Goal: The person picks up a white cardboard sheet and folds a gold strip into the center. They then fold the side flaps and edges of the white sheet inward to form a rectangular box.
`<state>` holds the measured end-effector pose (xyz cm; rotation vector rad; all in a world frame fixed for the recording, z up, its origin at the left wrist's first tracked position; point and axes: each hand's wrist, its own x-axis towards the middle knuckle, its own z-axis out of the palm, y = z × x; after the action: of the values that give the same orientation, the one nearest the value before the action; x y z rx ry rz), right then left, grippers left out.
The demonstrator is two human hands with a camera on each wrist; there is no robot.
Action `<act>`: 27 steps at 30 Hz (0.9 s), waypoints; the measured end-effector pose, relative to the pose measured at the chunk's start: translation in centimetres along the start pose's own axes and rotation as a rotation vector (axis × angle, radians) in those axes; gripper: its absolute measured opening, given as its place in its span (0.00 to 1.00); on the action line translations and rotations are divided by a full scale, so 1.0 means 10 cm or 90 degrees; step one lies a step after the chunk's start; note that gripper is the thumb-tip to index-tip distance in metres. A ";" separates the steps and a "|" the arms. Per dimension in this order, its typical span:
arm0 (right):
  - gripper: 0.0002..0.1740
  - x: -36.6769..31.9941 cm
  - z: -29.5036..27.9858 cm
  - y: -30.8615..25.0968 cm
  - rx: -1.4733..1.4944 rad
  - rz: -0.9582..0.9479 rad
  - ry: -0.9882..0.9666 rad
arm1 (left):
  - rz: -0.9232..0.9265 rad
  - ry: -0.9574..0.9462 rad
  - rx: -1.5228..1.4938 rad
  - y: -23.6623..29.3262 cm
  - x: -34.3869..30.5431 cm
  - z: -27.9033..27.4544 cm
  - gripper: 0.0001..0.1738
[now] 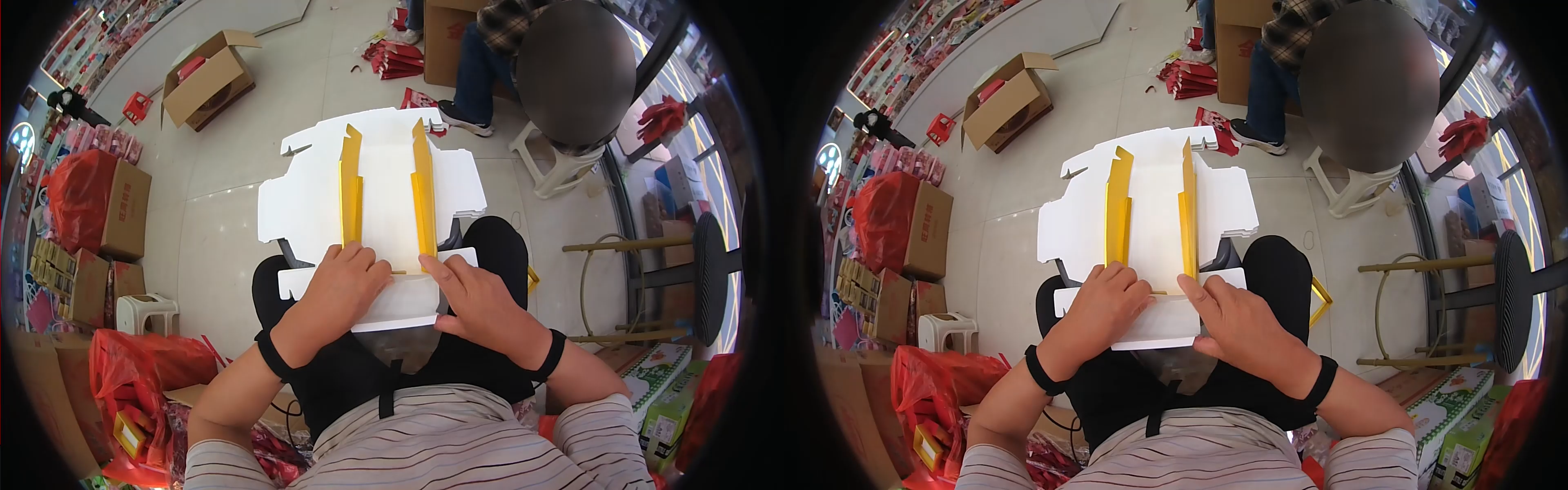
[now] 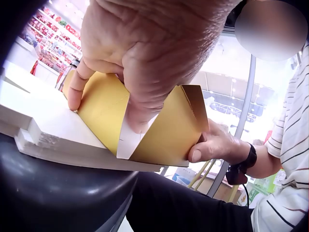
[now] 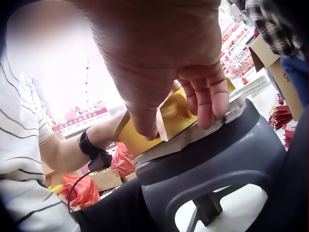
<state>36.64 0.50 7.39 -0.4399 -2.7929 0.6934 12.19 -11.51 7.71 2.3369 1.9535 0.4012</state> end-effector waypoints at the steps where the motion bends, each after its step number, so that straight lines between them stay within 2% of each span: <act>1: 0.62 0.02 0.03 0.02 0.005 -0.005 0.003 | 0.002 -0.004 0.005 0.00 0.00 -0.01 0.08; 3: 0.60 0.04 0.05 0.08 0.015 -0.014 0.006 | 0.005 -0.013 0.011 0.00 0.02 -0.04 0.08; 6: 0.56 0.06 -0.04 0.09 0.081 0.028 -0.070 | -0.003 -0.031 0.002 -0.02 0.05 -0.06 0.09; 10: 0.51 0.00 -0.19 0.12 0.233 0.013 -0.042 | -0.010 -0.010 -0.006 -0.01 0.05 -0.02 0.09; 13: 0.47 -0.03 -0.18 0.25 0.223 0.011 -0.045 | -0.010 -0.012 -0.010 -0.01 0.05 -0.04 0.09; 16: 0.35 0.11 -0.15 0.21 0.073 -0.044 0.014 | -0.009 -0.005 -0.012 0.00 0.06 -0.03 0.09; 19: 0.19 0.26 -0.15 0.15 0.019 -0.075 0.001 | -0.007 -0.004 -0.003 -0.01 0.06 -0.02 0.09; 21: 0.14 0.32 -0.12 0.15 -0.007 -0.085 0.013 | -0.006 -0.012 -0.003 -0.02 0.06 -0.02 0.09; 22: 0.12 0.33 -0.09 0.16 -0.019 -0.087 0.018 | -0.006 -0.018 -0.006 -0.02 0.05 -0.01 0.09; 25: 0.11 0.35 -0.06 0.17 -0.022 -0.087 0.040 | 0.013 0.095 -0.056 0.06 0.08 -0.09 0.12; 27: 0.11 0.33 -0.04 0.17 -0.021 -0.078 0.043 | -0.028 0.164 -0.036 0.10 0.03 -0.28 0.15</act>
<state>34.05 3.29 7.40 -0.2895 -2.7437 0.5951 12.53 -11.77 10.67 2.3013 2.0632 0.7778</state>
